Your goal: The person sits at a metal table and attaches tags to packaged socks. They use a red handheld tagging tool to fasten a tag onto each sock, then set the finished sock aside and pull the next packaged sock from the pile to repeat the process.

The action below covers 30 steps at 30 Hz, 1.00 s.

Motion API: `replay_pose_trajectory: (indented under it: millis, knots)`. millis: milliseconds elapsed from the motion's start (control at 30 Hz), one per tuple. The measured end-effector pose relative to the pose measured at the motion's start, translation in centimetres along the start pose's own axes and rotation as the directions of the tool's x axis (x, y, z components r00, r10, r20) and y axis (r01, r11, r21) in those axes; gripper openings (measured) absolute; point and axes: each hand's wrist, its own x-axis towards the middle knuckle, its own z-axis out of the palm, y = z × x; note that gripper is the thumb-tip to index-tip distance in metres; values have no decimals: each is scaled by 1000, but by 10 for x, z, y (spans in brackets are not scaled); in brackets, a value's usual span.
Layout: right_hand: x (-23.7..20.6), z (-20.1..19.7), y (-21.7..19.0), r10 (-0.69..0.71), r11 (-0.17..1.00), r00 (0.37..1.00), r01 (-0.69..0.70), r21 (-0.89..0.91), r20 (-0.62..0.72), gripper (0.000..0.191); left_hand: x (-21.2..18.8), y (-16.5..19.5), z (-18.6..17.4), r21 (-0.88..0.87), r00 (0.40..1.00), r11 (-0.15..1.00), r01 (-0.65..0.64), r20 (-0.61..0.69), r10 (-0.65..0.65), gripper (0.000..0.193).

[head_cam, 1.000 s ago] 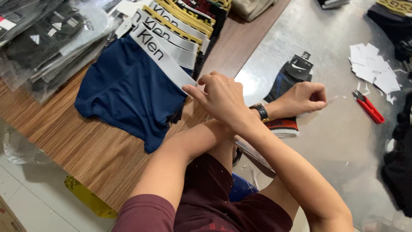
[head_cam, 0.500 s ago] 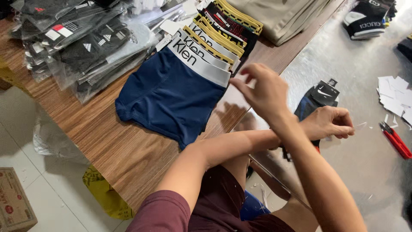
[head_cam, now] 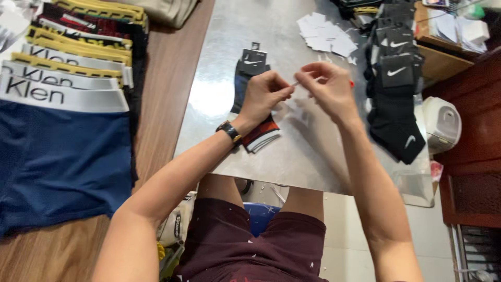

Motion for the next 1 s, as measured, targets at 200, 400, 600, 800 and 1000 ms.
replay_pose_trajectory:
  millis: [200, 400, 600, 800, 1000]
  knots:
    - [-6, 2, 6, -20, 994, 995, 9, 109, 96, 16, -5, 12, -2, -65, 1000, 998, 2, 31, 0, 16]
    - [2, -13, 15, -166, 986, 964, 155, 66, 208, 11, -6, 25, 0, -66, 997, 996, 55, 65, -51, 33]
    - [10, -11, 25, -222, 962, 957, 184, 203, 186, 11, -2, 22, 0, -176, 988, 972, 155, 49, -149, 25]
    - [9, 1, 38, -235, 932, 967, 196, 304, 97, 14, -2, 17, -8, -248, 979, 952, 177, 139, -146, 20]
    - [0, 2, 37, -137, 921, 978, 68, 383, 155, 21, -8, 24, -2, -146, 984, 978, 152, 115, -136, 17]
